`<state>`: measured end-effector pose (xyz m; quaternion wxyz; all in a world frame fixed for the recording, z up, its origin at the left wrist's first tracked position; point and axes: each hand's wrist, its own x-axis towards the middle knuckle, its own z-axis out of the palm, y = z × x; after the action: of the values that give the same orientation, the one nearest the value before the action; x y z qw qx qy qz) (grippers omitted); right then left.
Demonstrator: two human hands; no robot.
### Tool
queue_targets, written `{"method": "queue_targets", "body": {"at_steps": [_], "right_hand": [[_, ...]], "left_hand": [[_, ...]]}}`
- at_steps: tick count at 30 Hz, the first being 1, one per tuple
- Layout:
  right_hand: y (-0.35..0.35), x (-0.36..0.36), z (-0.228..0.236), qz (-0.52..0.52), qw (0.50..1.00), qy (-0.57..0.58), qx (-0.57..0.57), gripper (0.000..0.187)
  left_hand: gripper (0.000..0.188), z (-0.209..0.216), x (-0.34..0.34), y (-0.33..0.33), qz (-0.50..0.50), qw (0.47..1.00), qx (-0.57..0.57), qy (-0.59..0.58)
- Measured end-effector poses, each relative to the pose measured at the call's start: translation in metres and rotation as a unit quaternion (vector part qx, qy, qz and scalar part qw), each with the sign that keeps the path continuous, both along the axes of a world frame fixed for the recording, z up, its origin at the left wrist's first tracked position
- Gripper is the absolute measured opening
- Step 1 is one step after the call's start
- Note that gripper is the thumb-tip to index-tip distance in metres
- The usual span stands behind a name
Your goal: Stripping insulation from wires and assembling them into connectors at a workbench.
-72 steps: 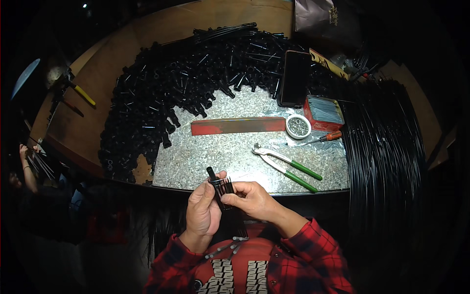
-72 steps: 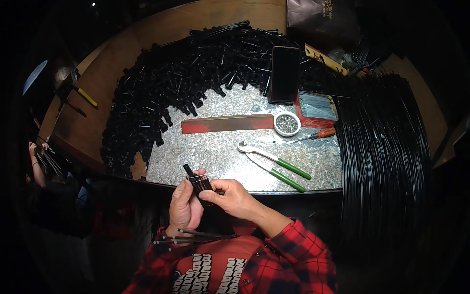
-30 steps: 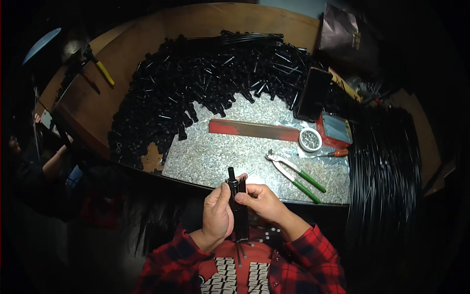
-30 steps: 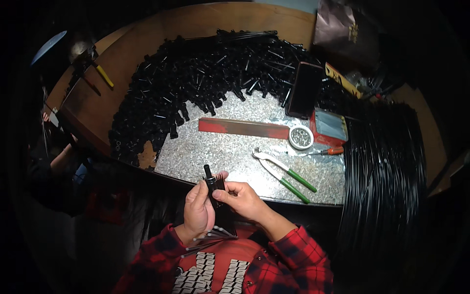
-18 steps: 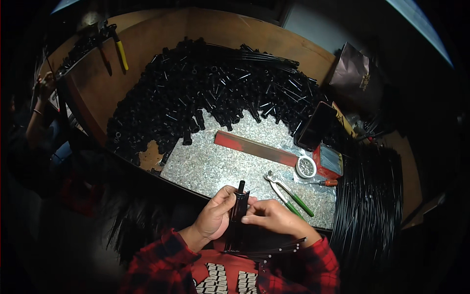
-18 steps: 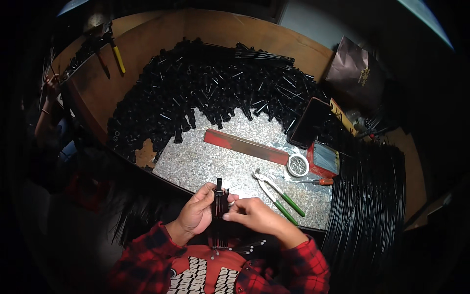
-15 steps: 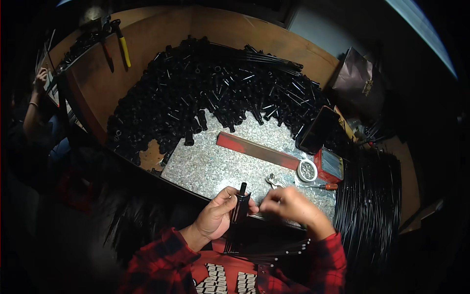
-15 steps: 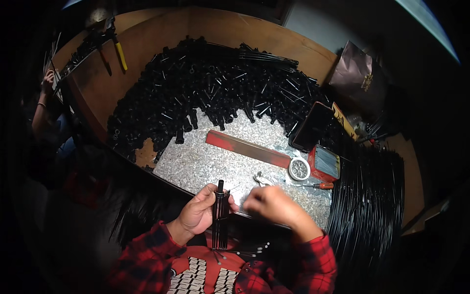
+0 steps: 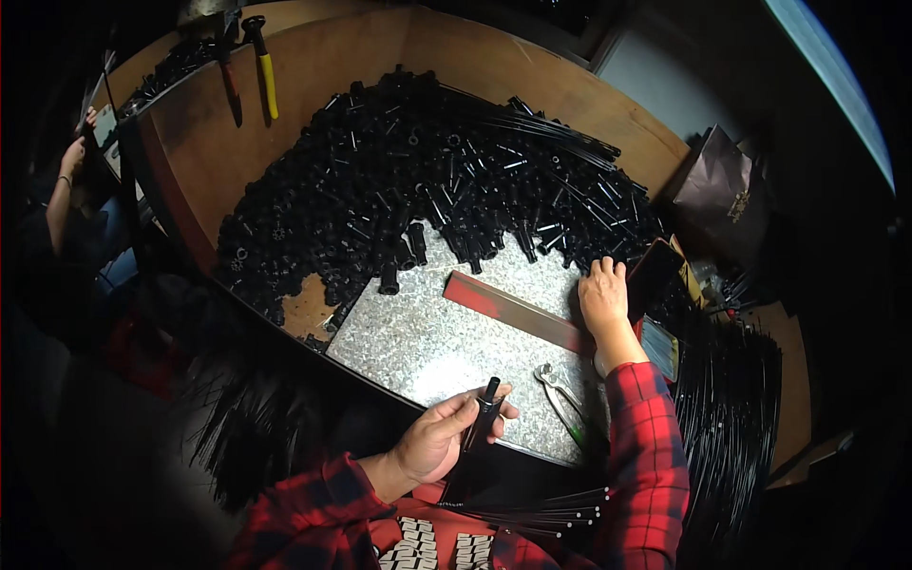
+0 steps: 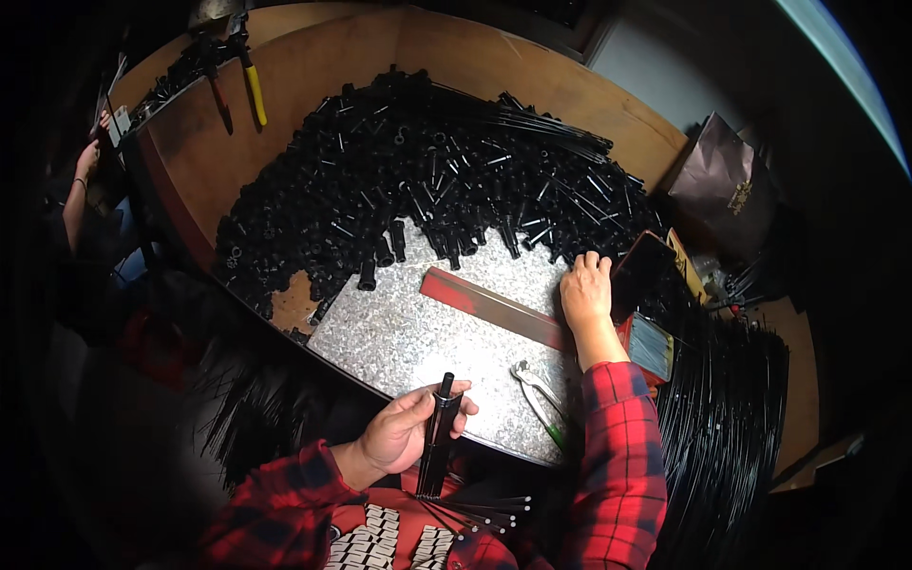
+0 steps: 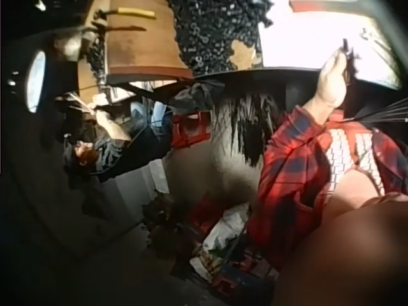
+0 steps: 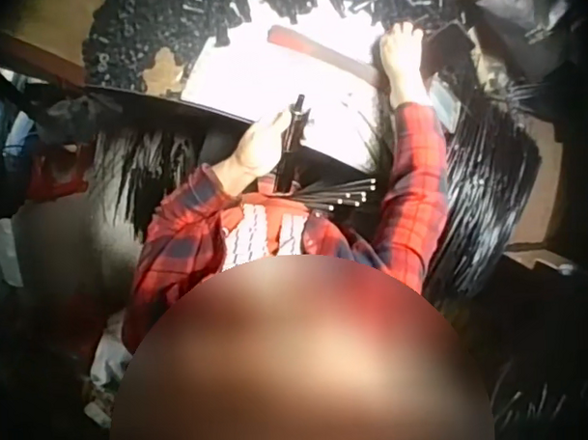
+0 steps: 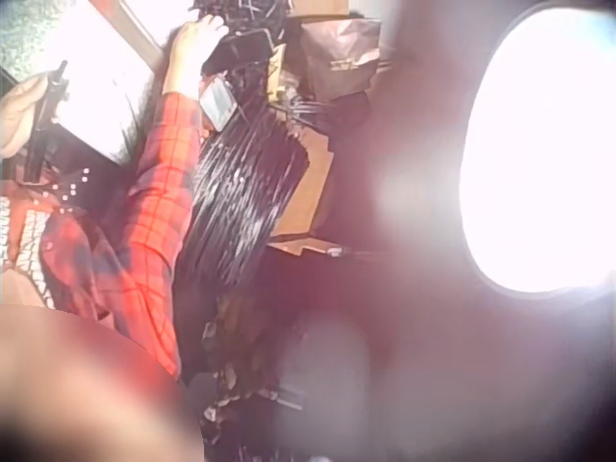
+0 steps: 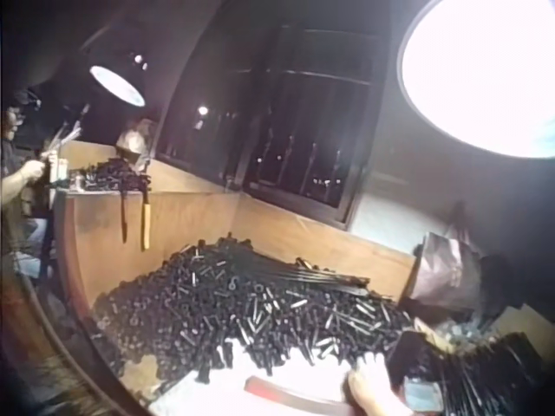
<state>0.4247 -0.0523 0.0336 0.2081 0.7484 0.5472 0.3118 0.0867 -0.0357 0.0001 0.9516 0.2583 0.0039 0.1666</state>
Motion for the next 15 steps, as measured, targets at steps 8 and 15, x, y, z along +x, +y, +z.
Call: {"method": "queue_targets", "body": {"at_steps": [8, 15], "right_hand": [[0.000, -0.018, 0.014, 0.115, 0.974, 0.158, 0.118, 0.009], [-0.017, -0.125, 0.057, 0.058, 0.383, 0.891, 0.235, 0.025]], "left_hand": [[0.042, 0.008, 0.000, -0.007, 0.015, 0.997, 0.071, 0.030], [0.042, 0.007, 0.000, -0.014, 0.039, 0.993, 0.101, 0.041]]}}
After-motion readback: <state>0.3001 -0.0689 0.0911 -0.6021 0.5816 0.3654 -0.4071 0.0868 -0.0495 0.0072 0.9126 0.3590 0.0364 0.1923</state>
